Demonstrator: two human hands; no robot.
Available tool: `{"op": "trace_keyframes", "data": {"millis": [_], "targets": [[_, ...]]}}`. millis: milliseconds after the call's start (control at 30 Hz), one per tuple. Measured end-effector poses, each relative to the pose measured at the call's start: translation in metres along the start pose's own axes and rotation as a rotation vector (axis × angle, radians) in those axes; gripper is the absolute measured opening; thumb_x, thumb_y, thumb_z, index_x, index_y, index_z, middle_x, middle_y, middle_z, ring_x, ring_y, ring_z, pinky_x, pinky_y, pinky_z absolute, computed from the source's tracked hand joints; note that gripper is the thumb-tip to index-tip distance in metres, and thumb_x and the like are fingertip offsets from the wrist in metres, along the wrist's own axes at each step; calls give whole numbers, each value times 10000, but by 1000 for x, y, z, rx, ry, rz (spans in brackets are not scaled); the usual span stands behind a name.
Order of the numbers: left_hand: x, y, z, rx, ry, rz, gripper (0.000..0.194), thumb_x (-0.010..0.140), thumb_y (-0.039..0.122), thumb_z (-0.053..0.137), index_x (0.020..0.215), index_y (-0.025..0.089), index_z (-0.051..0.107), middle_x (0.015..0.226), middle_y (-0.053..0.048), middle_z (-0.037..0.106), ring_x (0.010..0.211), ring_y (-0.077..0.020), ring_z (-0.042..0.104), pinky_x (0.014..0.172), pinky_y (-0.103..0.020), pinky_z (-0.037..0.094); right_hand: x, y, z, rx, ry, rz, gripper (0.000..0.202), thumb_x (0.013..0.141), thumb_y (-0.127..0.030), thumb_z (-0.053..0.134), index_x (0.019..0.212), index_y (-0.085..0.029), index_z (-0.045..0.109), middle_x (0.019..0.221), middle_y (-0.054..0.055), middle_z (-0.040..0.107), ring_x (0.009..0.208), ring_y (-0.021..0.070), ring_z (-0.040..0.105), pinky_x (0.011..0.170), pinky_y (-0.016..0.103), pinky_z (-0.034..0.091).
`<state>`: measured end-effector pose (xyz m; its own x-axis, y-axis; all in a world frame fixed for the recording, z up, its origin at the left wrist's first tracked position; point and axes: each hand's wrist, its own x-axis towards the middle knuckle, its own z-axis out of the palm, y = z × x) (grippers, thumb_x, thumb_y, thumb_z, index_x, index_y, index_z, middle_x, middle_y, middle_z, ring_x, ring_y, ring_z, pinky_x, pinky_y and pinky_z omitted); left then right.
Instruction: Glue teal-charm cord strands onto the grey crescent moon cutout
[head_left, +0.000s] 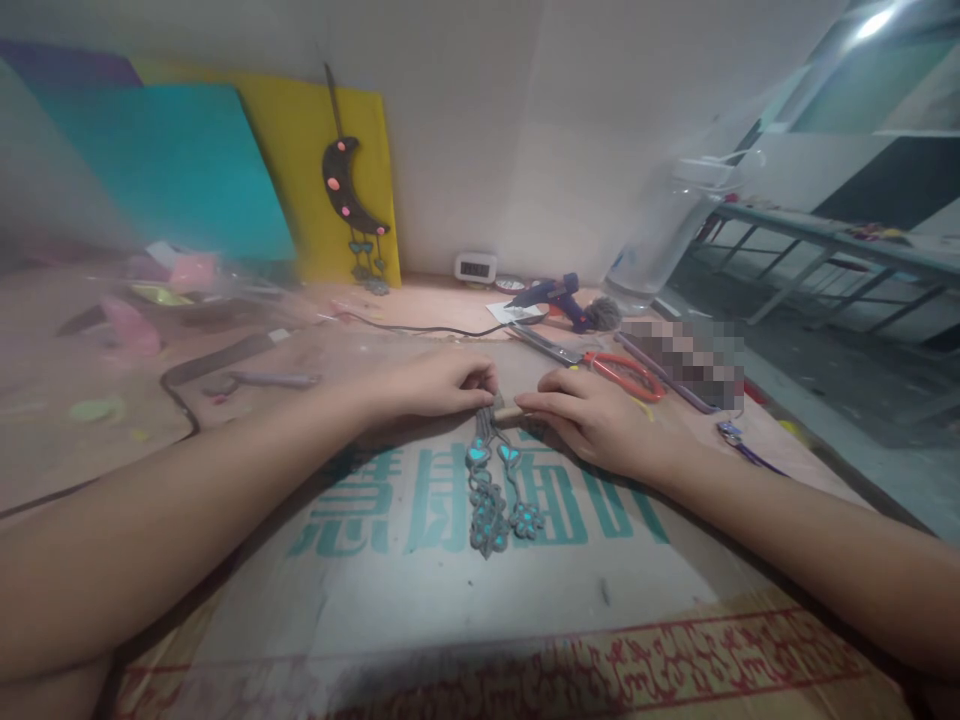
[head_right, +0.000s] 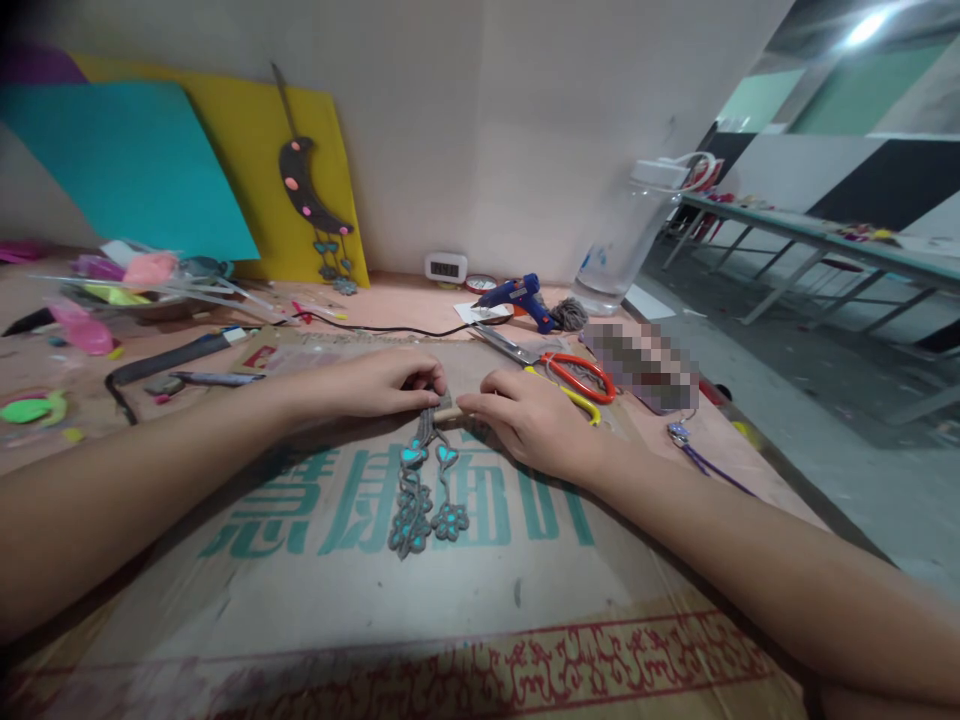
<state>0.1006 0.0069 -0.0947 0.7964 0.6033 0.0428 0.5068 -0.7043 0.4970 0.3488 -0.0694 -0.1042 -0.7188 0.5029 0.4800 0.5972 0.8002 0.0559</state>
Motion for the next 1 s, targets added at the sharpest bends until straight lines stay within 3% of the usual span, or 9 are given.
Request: {"op": "trace_keyframes", "data": {"millis": [700, 867, 1000], "targets": [[0, -4, 2, 3, 10, 21, 242, 906, 381, 547, 973, 189, 677, 868, -21, 667, 772, -176, 574, 672, -274, 400, -1, 2, 4, 67, 28, 3, 261, 1010, -171, 498, 1134, -146, 726, 931, 103, 676, 803, 196, 626, 689, 313, 518], [1, -2, 1, 4, 4, 9, 217, 922, 350, 520, 936, 183, 658, 885, -31, 674, 816, -190, 591, 729, -290, 421, -5, 4, 5, 65, 126, 105, 264, 1009, -167, 494, 1202, -141, 672, 996, 117, 690, 853, 208, 652, 731, 333, 546], [0, -1, 1, -11, 23, 21, 274, 967, 384, 462, 930, 186, 647, 945, -42, 683, 890, -204, 599, 805, -308, 429, -5, 4, 5, 74, 134, 165, 256, 1018, -177, 478, 1203, -160, 653, 1024, 116, 698, 887, 214, 672, 763, 349, 563]]}}
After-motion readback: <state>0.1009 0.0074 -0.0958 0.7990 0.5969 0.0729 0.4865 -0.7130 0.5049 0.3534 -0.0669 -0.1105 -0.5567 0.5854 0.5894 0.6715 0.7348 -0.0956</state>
